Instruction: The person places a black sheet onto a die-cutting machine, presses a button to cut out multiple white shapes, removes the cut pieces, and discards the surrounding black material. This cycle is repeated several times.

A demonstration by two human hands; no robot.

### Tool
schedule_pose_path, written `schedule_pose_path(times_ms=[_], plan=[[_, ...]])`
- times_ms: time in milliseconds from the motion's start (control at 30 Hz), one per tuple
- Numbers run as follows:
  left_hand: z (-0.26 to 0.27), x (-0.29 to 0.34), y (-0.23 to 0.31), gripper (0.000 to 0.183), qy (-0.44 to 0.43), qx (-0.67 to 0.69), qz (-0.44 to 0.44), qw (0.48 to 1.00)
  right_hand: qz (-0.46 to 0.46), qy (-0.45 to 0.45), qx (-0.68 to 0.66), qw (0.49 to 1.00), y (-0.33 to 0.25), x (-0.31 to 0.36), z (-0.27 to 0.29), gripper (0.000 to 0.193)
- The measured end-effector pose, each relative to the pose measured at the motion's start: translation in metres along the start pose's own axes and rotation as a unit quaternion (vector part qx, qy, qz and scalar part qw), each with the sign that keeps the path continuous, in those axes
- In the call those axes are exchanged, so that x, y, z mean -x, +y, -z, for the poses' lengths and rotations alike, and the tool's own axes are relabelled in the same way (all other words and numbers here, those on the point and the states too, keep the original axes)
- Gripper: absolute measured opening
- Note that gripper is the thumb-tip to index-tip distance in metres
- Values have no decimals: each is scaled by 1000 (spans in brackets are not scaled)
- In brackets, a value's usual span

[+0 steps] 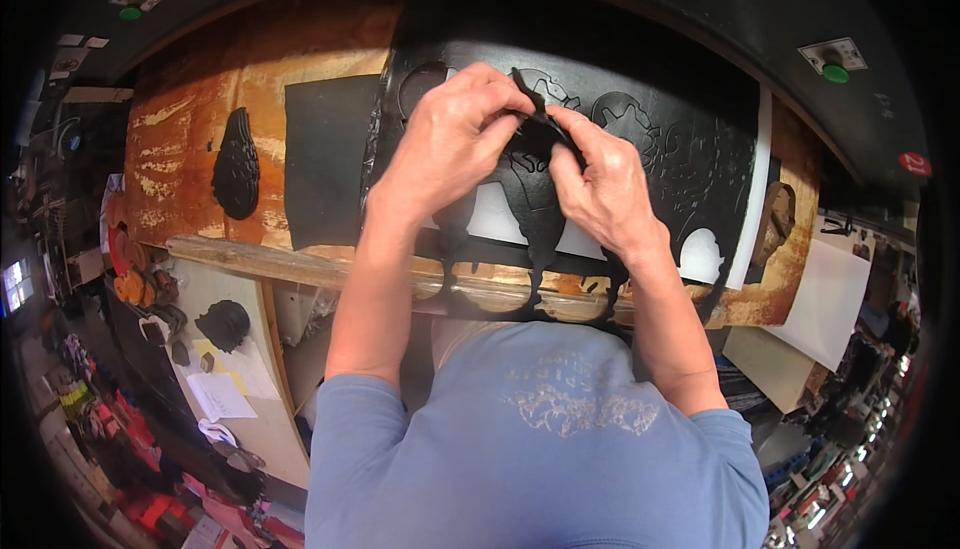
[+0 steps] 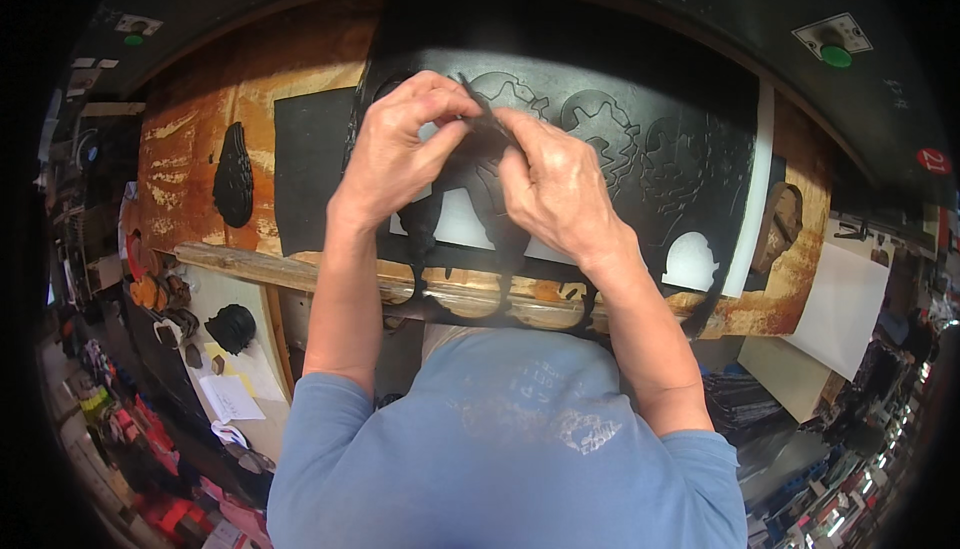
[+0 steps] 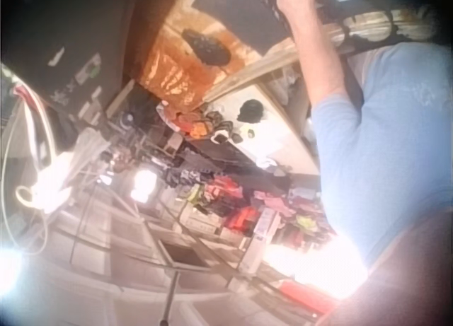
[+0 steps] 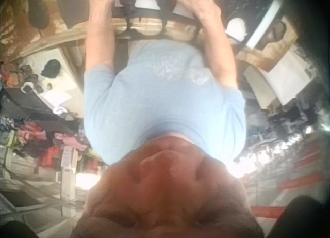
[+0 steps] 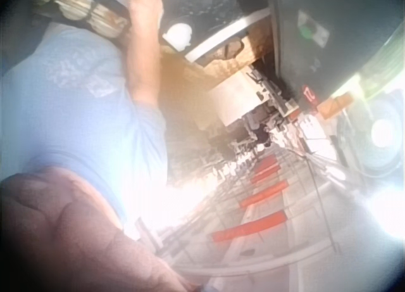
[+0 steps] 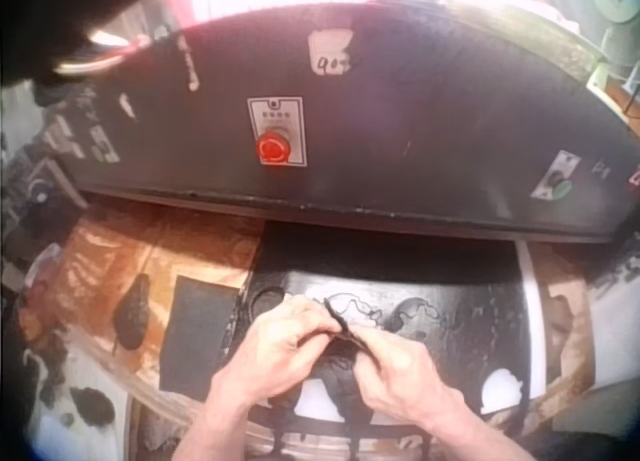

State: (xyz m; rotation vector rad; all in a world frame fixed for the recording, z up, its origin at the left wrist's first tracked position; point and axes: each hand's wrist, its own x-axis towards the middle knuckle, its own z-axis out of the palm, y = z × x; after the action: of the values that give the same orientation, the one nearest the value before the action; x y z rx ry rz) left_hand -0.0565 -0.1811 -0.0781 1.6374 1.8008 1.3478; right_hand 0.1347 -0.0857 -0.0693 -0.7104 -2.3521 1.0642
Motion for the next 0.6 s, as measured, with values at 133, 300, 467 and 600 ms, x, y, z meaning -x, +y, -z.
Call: schedule_pose_path(times_ms=[133,300,467,600], plan=[[-25,4,-6,16,44,45,37,997,-88,-1,-38,995,10,1,-12,33],[-36,10,-1,21,87,36,64,993,-134,38,-77,987,20,-6,-18,26],[-26,44,6,37,98,13,206,974,-129,136,-3,982,22,-4,6,16],[-34,52,7,39,88,-10,211,974,-76,50,85,992,22,-2,-5,18]])
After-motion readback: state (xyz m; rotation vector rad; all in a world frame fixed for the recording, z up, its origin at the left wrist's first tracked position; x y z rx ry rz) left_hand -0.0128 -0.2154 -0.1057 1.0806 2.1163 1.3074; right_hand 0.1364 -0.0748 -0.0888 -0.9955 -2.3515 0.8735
